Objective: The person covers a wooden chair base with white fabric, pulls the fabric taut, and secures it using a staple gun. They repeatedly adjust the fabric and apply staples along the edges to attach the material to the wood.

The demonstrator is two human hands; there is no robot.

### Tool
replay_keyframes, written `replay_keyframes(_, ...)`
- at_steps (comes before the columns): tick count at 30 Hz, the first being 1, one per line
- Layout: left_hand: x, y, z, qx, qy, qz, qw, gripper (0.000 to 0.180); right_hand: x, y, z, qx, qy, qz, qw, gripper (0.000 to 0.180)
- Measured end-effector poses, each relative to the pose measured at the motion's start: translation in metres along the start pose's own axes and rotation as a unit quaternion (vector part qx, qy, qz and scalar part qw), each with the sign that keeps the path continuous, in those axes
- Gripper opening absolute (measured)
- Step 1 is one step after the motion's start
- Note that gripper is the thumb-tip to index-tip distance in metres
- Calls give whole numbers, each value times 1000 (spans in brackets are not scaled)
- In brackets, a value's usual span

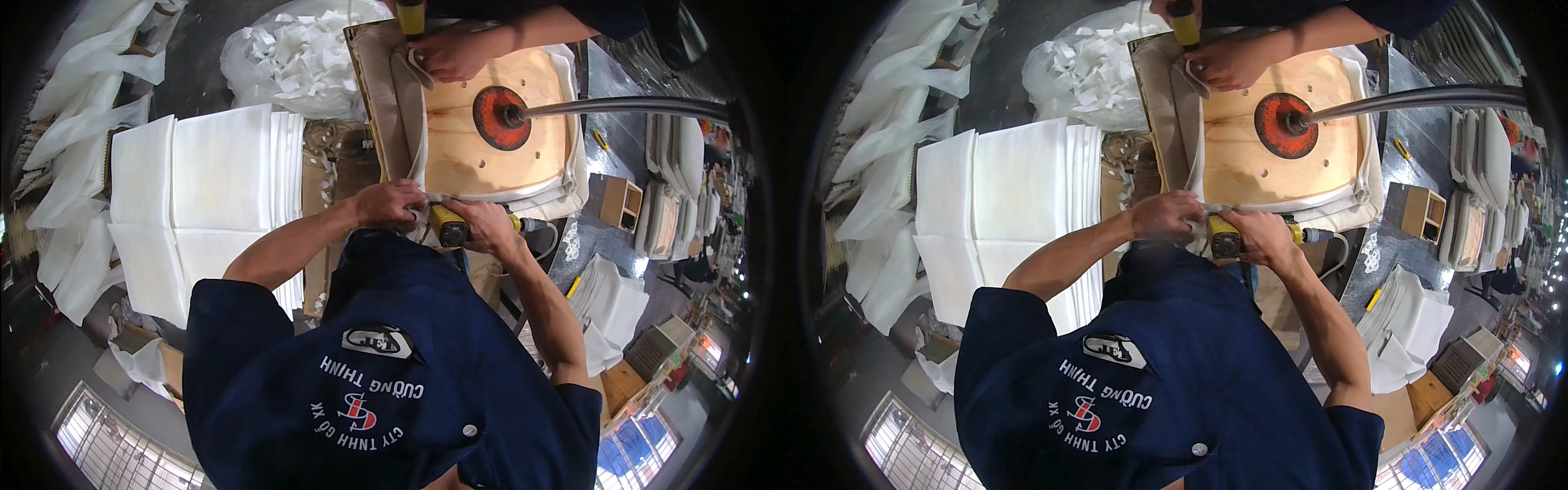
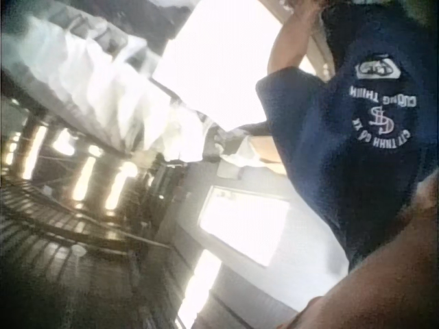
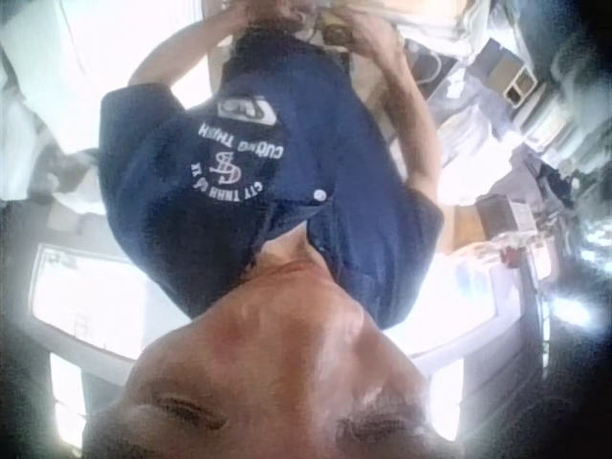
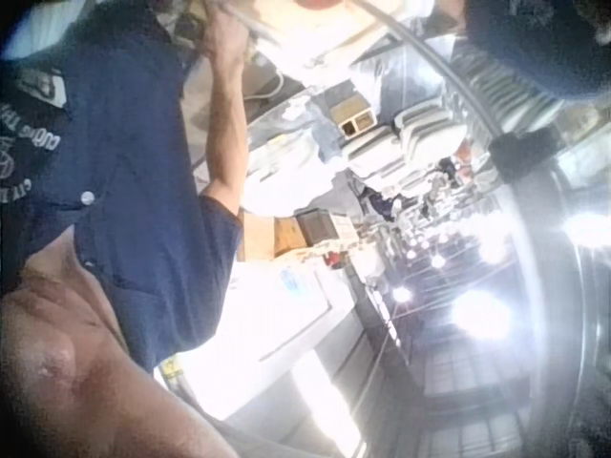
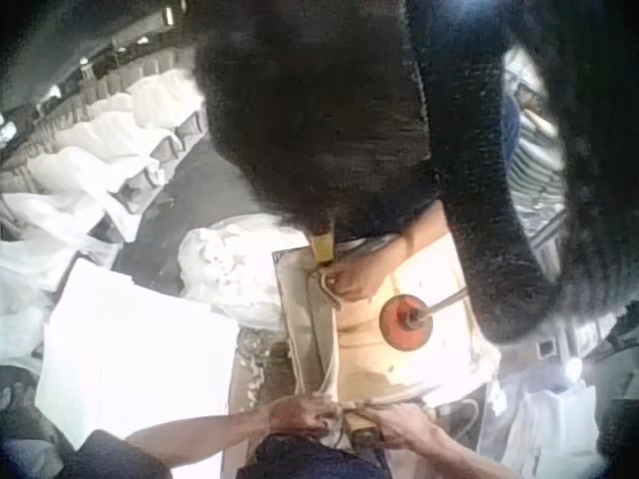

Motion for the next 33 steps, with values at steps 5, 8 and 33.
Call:
replay_keyframes(5, 2, 0, 1, -31, -16, -10, 999, 16, 11, -11, -3, -28, -24, 23, 999, 69)
replay_keyframes(8, 2, -5, 6, -67, -43, -10, 997, 25, 11, -9, -4, -28, -21, 28, 999, 67)
replay_keyframes(33, -11, 18, -33, 49, 15, -18, 999, 38, -22, 0, -22, 99, 130, 116, 980, 65)
Point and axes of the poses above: each hand's wrist, its own x-axis towards the middle knuckle, its own z-axis out of the palm, y = z × x, the point moved 6 cm from there along x, towards the middle knuckle, and after that the axes turned 8 degrees about y, right-handed, at the moved point
